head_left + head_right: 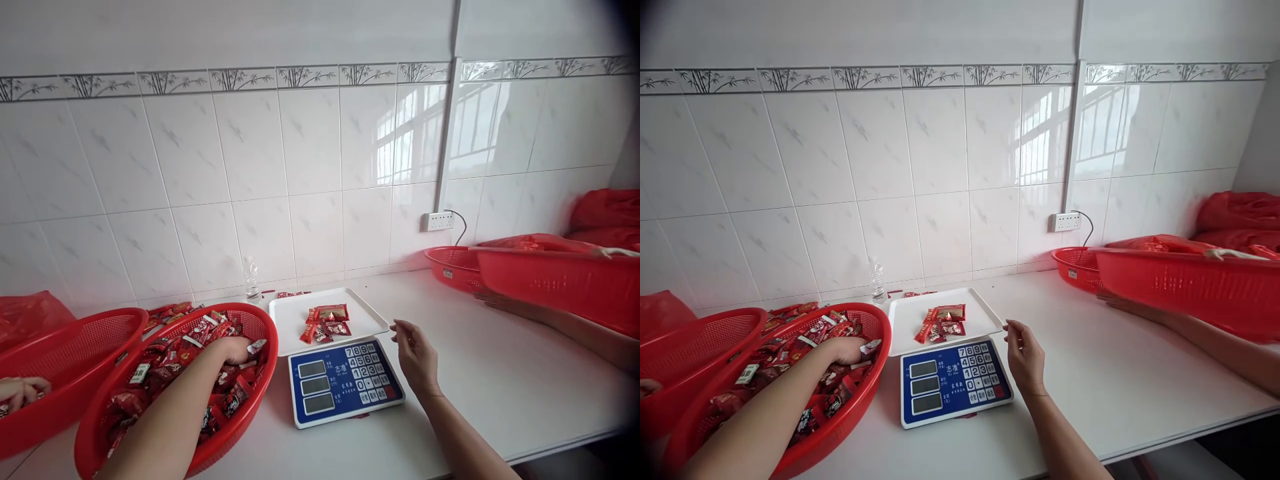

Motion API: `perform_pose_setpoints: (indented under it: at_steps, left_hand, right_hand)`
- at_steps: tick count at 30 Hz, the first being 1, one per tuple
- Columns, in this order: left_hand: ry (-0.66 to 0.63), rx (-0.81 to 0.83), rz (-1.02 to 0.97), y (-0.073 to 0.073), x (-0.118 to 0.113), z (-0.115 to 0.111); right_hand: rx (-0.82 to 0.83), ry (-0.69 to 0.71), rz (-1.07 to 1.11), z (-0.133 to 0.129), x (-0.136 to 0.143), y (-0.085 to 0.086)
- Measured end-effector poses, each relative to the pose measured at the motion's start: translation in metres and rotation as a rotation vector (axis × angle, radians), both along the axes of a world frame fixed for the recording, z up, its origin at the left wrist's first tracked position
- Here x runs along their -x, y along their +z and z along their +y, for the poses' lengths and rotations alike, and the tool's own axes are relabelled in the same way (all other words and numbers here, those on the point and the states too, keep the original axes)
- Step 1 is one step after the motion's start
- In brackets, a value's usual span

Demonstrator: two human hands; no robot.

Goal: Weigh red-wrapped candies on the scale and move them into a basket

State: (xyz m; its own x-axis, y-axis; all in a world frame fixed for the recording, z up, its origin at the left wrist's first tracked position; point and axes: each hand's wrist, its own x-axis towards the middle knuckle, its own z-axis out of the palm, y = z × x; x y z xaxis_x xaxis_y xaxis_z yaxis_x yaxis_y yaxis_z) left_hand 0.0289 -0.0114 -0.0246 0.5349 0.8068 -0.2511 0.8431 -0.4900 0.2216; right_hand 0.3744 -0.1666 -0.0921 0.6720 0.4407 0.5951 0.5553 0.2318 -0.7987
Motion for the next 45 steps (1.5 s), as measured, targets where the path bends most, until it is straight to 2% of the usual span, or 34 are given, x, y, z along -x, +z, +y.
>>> perform_pose_setpoints:
  at_steps: [10,18,25,31,38,42,45]
  left_hand:
    - [0.027,0.12,0.077,0.018,-0.003,-0.01]
    - [0.062,0.061,0.137,0.005,-0.001,0.003]
    - [0.133,-0.092,0.016,0.008,0.009,0.009]
    - [0.244,-0.222,-0.188,0.017,0.014,0.018]
    - [0.327,-0.039,-0.515,0.029,0.015,0.007]
    - [0.278,-0.049,-0.527,0.028,0.015,0.005]
    - [0.23,-0.187,-0.423,0.027,0.012,0.005]
  right_hand:
    - [0.044,0.059,-0.01,0.002,0.005,-0.001]
    - [-0.051,0.119,0.006,0.0,0.004,-0.001]
    - [-0.054,0.125,-0.009,-0.002,0.004,0.001]
    - [-0.044,0.111,0.003,-0.007,0.007,0.004]
    - [0.026,0.105,-0.021,-0.009,0.009,0.005]
    - [0.022,0.107,-0.033,-0.009,0.008,0.006]
    - [0.015,0.133,-0.039,-0.009,0.009,0.006]
